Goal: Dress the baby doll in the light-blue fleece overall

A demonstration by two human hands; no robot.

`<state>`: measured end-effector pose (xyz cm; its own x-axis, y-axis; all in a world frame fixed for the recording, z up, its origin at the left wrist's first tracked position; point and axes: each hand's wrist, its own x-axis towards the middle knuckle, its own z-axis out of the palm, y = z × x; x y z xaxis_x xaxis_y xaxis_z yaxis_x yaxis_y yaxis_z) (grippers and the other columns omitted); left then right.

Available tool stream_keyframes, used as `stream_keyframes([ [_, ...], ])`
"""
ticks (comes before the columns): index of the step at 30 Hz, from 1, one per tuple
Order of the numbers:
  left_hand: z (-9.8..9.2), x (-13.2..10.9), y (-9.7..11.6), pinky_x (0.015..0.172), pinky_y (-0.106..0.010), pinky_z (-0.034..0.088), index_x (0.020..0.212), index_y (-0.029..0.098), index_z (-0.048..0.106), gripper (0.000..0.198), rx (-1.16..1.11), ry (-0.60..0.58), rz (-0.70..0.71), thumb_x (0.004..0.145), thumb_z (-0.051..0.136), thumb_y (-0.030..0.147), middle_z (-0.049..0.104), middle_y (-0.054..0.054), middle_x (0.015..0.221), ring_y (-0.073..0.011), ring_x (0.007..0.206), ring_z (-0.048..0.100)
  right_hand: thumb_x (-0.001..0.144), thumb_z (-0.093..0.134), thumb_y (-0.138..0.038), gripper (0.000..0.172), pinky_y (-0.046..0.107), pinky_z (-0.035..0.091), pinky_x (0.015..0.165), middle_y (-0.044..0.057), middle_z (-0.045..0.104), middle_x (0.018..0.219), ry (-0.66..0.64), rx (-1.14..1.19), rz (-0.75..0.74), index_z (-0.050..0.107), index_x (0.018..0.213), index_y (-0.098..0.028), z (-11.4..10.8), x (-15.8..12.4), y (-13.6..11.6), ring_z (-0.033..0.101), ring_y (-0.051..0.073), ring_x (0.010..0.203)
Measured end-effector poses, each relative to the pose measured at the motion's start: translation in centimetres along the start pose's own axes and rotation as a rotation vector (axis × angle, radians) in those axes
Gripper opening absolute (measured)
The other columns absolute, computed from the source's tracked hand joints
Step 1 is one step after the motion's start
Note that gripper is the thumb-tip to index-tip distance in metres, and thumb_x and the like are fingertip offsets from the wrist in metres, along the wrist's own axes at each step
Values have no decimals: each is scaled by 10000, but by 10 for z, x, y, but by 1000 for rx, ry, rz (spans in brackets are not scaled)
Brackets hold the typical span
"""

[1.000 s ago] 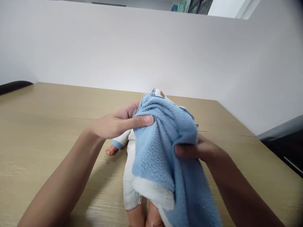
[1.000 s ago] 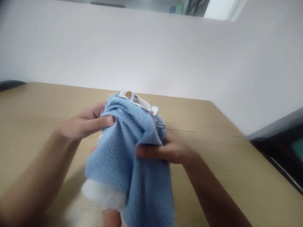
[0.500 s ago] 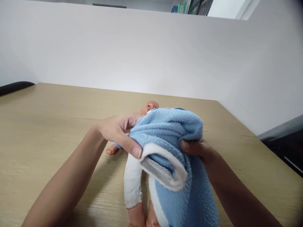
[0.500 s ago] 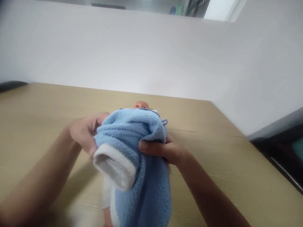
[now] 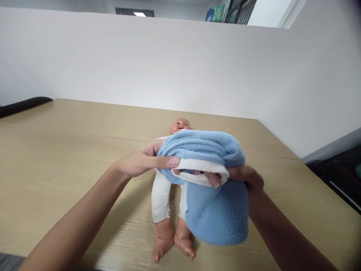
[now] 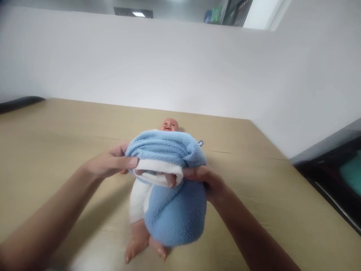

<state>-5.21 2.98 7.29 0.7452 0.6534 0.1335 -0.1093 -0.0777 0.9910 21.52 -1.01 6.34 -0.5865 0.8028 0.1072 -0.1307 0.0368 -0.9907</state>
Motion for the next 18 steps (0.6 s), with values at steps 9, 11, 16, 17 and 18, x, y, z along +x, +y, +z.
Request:
stream_keyframes([
  [9, 100, -83, -41, 769, -294, 635, 1021, 156, 764, 407, 41, 518, -190, 868, 863, 520, 810, -73, 900, -230, 836, 770, 801, 914, -257, 593, 400, 538, 1152, 40, 788, 1258, -67, -152, 31, 724, 1363, -275, 47, -38, 21, 736, 247, 1211],
  [11, 117, -95, -53, 753, -311, 643, 1075, 165, 760, 451, 93, 615, -267, 870, 848, 556, 828, -91, 960, -258, 864, 784, 845, 832, -185, 618, 398, 521, 1179, 44, 772, 1346, 14, -297, -5, 692, 1438, -288, 61, -43, 20, 719, 244, 1262],
  [16, 137, -110, -75, 1002, -355, 621, 1285, 214, 702, 515, 224, 758, -279, 901, 786, 548, 792, -102, 1290, -296, 1184, 751, 803, 729, -118, 365, 348, 623, 936, 3, 821, 1063, 63, -502, 45, 779, 1143, -242, 79, -48, 26, 750, 210, 936],
  [17, 137, -111, -77, 992, -353, 616, 1254, 215, 701, 464, 264, 760, -276, 913, 763, 523, 793, -92, 1257, -290, 1162, 748, 798, 722, -123, 283, 332, 625, 883, -4, 818, 1013, 68, -514, 82, 774, 1055, -231, 79, -48, 28, 742, 202, 891],
  [18, 138, -113, -80, 964, -351, 613, 1212, 214, 698, 405, 312, 756, -281, 923, 738, 495, 796, -81, 1200, -284, 1117, 748, 796, 713, -126, 205, 315, 620, 839, -9, 813, 974, 80, -523, 117, 758, 972, -223, 80, -48, 31, 735, 196, 861],
])
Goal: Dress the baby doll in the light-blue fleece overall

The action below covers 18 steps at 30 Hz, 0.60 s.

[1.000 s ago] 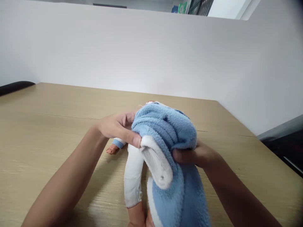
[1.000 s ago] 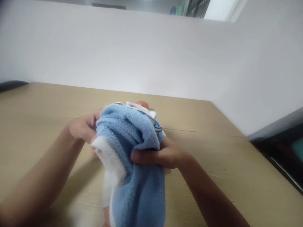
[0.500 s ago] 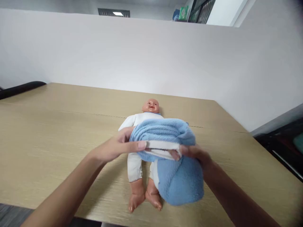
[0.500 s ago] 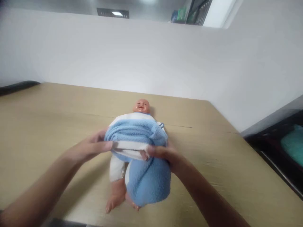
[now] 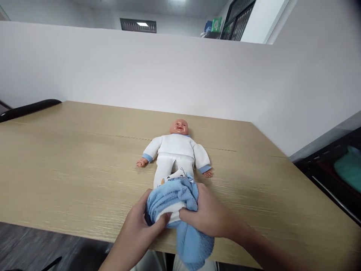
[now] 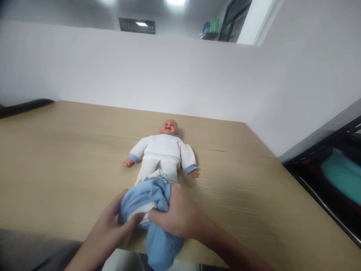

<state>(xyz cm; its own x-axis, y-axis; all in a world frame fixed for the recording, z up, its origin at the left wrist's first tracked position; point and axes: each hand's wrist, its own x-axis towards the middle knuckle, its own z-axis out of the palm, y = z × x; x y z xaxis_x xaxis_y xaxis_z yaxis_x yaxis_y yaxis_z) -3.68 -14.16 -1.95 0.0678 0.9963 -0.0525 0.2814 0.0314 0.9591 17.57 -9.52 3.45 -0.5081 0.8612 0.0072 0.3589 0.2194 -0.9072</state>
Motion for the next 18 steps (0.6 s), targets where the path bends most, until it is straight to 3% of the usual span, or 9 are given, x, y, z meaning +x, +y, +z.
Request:
stream_keyframes([
  [3, 0, -1, -6, 879, -356, 581, 1124, 215, 676, 298, 151, 5, -1, 958, 657, 463, 779, -54, 1039, -272, 970, 727, 798, 684, -126, 99, 283, 586, 755, -14, 794, 897, 14, -28, 74, 707, 847, -209, 3, 2, 6, 717, 184, 812],
  [7, 3, 7, -12, 859, -379, 548, 1107, 220, 657, 337, 236, 8, -18, 1010, 533, 518, 783, -74, 1011, -293, 934, 721, 811, 665, -132, 125, 284, 566, 757, -15, 790, 890, 40, -47, 88, 717, 891, -213, 6, 7, 16, 717, 192, 825],
  [10, 6, 17, -13, 874, -388, 548, 1146, 223, 642, 353, 236, 12, -35, 1014, 497, 516, 797, -88, 1032, -305, 954, 736, 803, 666, -131, 149, 291, 576, 824, -13, 804, 945, 75, -47, 73, 725, 911, -216, 7, 13, 26, 733, 201, 880],
  [14, 7, 31, -14, 888, -400, 542, 1178, 213, 631, 372, 209, 2, -65, 1018, 489, 517, 795, -109, 1112, -316, 1005, 738, 806, 660, -133, 146, 281, 578, 786, -4, 805, 918, 85, -54, 79, 740, 901, -209, 8, 23, 35, 745, 208, 861],
  [18, 3, 46, -16, 956, -411, 525, 1193, 207, 624, 375, 162, -40, -64, 1020, 509, 519, 774, -112, 1183, -317, 1089, 722, 810, 645, -105, 310, 284, 585, 904, 9, 839, 1049, 109, -45, 44, 794, 1064, -204, 5, 34, 42, 773, 215, 968],
])
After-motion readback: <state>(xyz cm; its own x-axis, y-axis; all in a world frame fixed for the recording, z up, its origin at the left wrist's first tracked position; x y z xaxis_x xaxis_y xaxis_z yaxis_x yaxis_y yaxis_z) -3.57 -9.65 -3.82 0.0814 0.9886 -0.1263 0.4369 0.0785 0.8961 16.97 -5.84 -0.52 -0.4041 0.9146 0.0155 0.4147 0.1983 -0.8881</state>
